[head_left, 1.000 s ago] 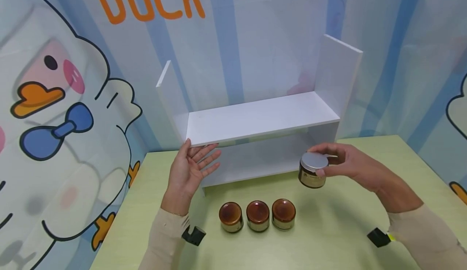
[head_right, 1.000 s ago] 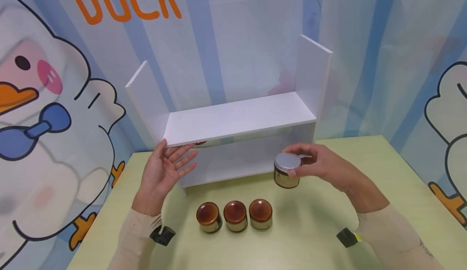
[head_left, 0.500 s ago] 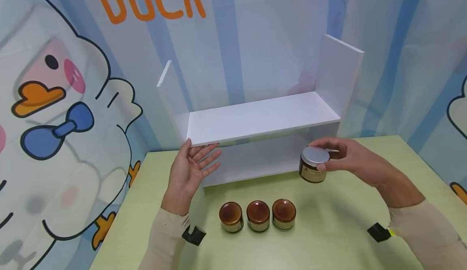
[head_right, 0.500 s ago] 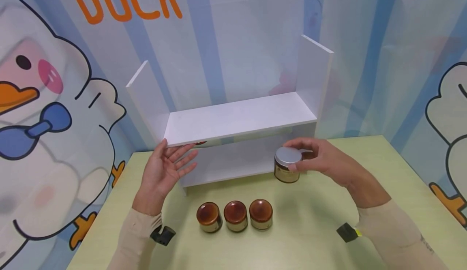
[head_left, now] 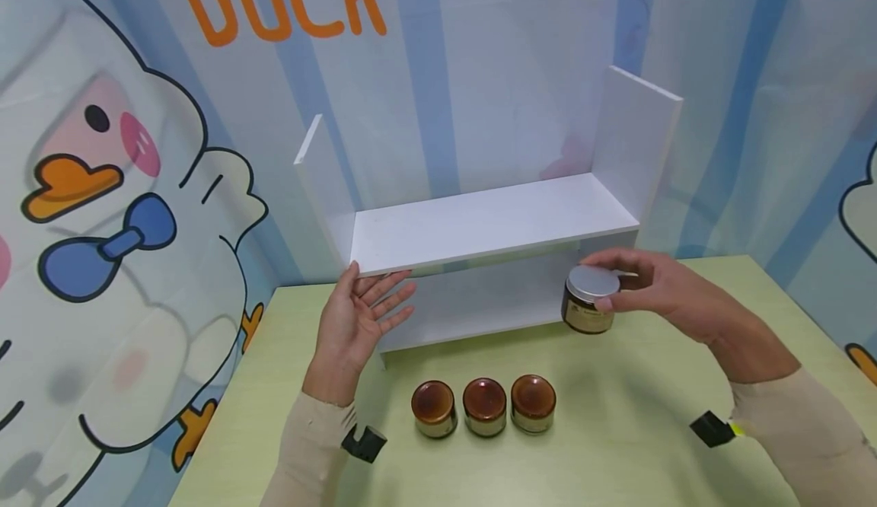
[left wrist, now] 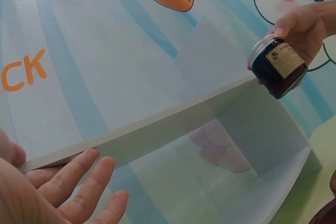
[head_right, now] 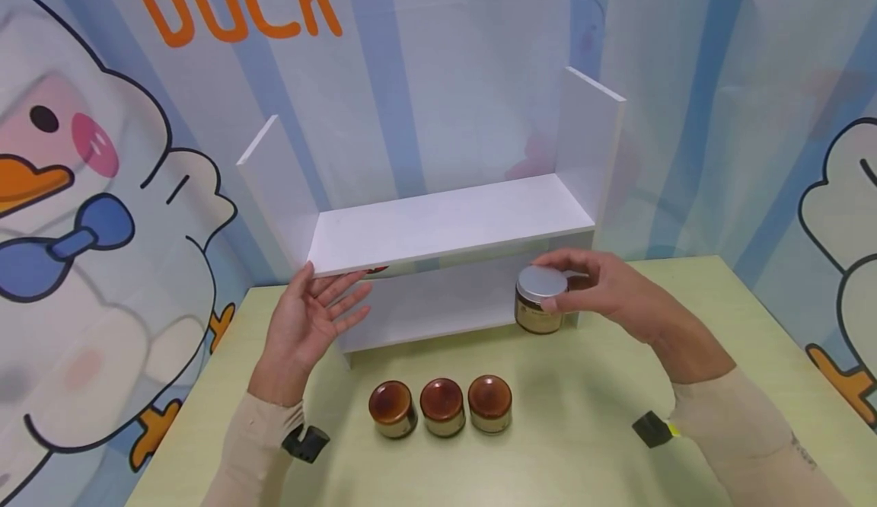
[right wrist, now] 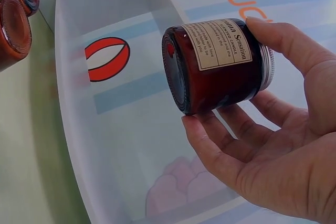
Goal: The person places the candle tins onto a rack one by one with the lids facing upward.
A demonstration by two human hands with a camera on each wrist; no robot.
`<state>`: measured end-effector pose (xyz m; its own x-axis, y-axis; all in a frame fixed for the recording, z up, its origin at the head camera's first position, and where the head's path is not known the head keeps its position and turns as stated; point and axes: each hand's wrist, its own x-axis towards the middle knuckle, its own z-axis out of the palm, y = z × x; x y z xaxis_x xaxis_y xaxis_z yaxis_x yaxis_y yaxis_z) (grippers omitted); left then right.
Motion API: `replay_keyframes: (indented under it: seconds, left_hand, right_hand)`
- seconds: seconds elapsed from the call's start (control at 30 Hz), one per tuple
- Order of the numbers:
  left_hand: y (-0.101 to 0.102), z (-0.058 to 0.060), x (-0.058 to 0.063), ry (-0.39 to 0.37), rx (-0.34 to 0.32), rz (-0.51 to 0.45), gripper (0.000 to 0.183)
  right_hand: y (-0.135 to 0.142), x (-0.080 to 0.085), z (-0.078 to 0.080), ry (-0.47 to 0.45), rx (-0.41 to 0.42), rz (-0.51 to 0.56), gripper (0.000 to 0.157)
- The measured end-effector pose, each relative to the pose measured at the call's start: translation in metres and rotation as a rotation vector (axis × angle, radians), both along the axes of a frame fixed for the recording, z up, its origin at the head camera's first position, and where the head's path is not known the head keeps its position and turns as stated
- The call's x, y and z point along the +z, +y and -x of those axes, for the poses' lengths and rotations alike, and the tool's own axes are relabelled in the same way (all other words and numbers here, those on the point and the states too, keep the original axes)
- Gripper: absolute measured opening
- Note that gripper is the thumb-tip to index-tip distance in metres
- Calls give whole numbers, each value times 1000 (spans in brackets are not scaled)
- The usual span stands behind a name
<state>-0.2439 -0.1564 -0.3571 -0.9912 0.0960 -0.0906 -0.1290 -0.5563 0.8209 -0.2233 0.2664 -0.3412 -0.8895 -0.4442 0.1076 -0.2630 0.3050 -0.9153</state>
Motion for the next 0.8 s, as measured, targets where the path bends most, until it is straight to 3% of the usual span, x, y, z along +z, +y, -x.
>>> replay_keyframes:
  seconds: [0.27, 0.8]
  left_hand:
    - [0, 0, 0, 8, -7, 10, 52]
    - [-1, 0, -1, 8, -9, 28, 57]
  right_hand:
    - [0, 7, 4, 26, 2, 5, 46]
    - [-4, 19, 6, 32, -110, -108, 52]
